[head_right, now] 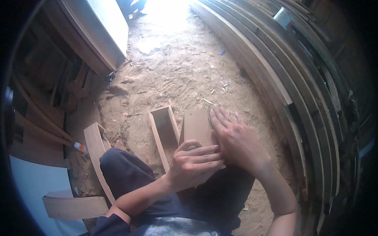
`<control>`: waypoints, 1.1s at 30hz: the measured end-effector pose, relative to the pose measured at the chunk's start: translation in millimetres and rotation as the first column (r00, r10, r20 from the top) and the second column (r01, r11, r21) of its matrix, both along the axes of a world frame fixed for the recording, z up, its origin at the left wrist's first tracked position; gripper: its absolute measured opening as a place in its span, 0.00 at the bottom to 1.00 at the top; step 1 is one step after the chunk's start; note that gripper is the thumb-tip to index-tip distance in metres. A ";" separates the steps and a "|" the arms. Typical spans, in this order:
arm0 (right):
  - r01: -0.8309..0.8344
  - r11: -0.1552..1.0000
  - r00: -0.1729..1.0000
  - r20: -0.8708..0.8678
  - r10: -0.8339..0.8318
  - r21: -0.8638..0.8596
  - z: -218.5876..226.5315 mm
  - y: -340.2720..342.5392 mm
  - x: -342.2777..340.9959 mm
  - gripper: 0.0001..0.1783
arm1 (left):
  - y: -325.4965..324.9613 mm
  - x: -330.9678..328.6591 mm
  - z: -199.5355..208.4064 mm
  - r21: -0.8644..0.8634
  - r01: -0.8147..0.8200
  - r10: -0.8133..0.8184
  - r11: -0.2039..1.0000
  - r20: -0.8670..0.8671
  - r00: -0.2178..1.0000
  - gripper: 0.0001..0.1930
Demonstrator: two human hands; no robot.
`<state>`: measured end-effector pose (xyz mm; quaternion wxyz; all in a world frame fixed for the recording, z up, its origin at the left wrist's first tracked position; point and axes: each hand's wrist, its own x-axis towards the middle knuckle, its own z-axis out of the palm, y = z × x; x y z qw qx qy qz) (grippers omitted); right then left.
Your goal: The person sits on the floor and sands a small rectangular wooden box with a sanding block. They rotate the box to sand multiple sides and edges, then place it down and pick up another piece to continue sanding.
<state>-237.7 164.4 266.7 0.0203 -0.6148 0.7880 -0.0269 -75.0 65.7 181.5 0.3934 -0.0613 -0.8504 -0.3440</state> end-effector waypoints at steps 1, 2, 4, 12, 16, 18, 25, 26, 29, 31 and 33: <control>0.021 1.000 1.000 0.021 -0.020 -0.019 -2.3 -6.0 -2.4 0.30 | 0.5 -0.7 1.8 -0.013 -0.025 0.025 1.000 -0.010 1.000 0.02; 0.043 0.998 0.998 0.038 -0.041 -0.042 -4.2 -9.3 -4.8 0.30 | -0.2 -3.4 6.6 -0.030 -0.049 0.049 0.998 -0.025 0.999 0.02; 0.036 0.999 0.999 0.033 -0.035 -0.028 -10.5 -6.3 -6.8 0.31 | 3.0 -6.4 7.9 -0.040 -0.069 0.067 0.997 -0.043 0.997 0.03; -0.005 0.999 1.000 -0.008 0.004 -0.045 -6.2 -7.3 -2.1 0.34 | 6.0 -0.4 4.7 -0.091 -0.128 0.126 0.988 -0.022 0.992 0.03; -0.042 0.999 0.997 -0.056 0.044 0.032 -0.9 4.9 12.1 0.34 | 1.1 9.1 3.7 -0.089 -0.121 0.119 0.989 -0.034 0.992 0.04; -0.057 0.998 0.995 -0.086 0.059 0.027 0.4 10.0 10.5 0.34 | 5.4 6.4 9.2 -0.091 -0.130 0.128 0.987 -0.025 0.991 0.04; -0.036 0.999 0.991 -0.129 0.037 0.014 0.0 10.2 14.5 0.35 | 1.2 4.3 9.4 -0.137 -0.115 0.113 0.984 -0.021 0.993 0.05; -0.036 0.999 0.992 -0.121 0.038 0.019 6.6 15.1 15.9 0.35 | 4.3 3.0 9.2 -0.119 -0.105 0.102 0.987 -0.032 0.994 0.06; -0.023 0.999 0.996 -0.088 0.021 -0.024 -8.1 -3.0 3.9 0.35 | 5.2 1.5 8.5 -0.129 -0.105 0.104 0.986 -0.011 0.994 0.08; -0.034 0.998 0.995 -0.094 0.029 -0.052 -8.9 -6.4 -1.1 0.35 | 1.1 0.6 8.1 -0.144 -0.088 0.085 0.986 -0.029 0.996 0.08; -0.070 0.997 0.994 -0.085 0.066 -0.039 -12.0 10.3 13.9 0.34 | -1.5 7.3 5.1 -0.142 -0.083 0.081 0.986 -0.022 0.997 0.07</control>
